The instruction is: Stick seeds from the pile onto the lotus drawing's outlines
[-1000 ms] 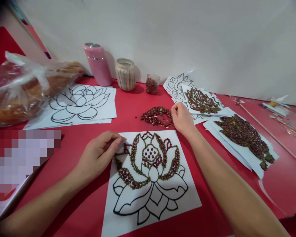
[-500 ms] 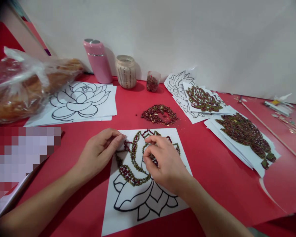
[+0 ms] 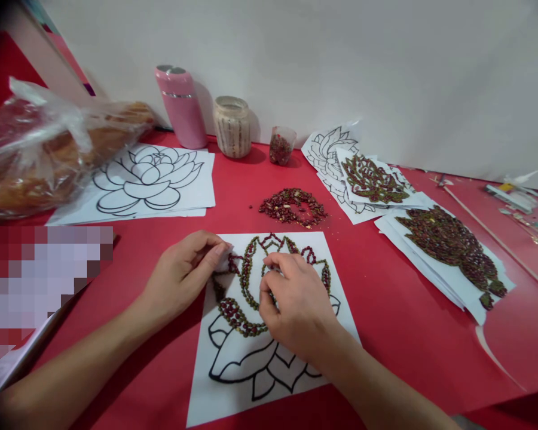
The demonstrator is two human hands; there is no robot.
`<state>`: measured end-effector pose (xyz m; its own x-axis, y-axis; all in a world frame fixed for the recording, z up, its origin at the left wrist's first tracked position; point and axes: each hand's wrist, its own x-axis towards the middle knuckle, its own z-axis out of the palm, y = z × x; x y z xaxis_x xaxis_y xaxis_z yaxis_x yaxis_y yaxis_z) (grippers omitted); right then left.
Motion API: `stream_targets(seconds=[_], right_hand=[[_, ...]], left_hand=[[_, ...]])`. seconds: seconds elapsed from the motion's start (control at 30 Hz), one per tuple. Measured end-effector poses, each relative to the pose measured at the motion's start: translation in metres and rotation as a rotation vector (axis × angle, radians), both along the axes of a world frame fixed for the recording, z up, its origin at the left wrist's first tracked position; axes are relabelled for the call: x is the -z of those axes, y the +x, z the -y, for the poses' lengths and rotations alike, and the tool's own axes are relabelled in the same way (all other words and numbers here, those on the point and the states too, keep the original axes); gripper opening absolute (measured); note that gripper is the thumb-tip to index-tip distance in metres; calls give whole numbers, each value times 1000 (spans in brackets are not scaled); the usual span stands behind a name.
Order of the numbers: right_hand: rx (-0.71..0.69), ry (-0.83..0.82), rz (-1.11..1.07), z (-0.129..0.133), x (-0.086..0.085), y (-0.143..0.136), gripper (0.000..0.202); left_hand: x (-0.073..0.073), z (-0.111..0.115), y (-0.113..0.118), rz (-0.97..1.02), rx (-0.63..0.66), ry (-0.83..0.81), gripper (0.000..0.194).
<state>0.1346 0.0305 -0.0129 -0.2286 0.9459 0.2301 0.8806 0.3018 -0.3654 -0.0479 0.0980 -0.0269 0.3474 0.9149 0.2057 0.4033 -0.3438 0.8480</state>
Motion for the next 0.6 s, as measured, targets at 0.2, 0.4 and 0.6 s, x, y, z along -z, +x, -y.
stream_targets(seconds=[0.2, 0.4, 0.6], right_hand=[[-7, 6, -37, 0, 1, 0, 8], [70, -44, -199, -2, -5, 10, 12], [76, -29, -170, -4, -6, 11, 18]], left_hand=[[2, 0, 0, 13, 10, -2, 17], [1, 0, -1, -4, 6, -5, 17], [-1, 0, -1, -24, 0, 11, 17]])
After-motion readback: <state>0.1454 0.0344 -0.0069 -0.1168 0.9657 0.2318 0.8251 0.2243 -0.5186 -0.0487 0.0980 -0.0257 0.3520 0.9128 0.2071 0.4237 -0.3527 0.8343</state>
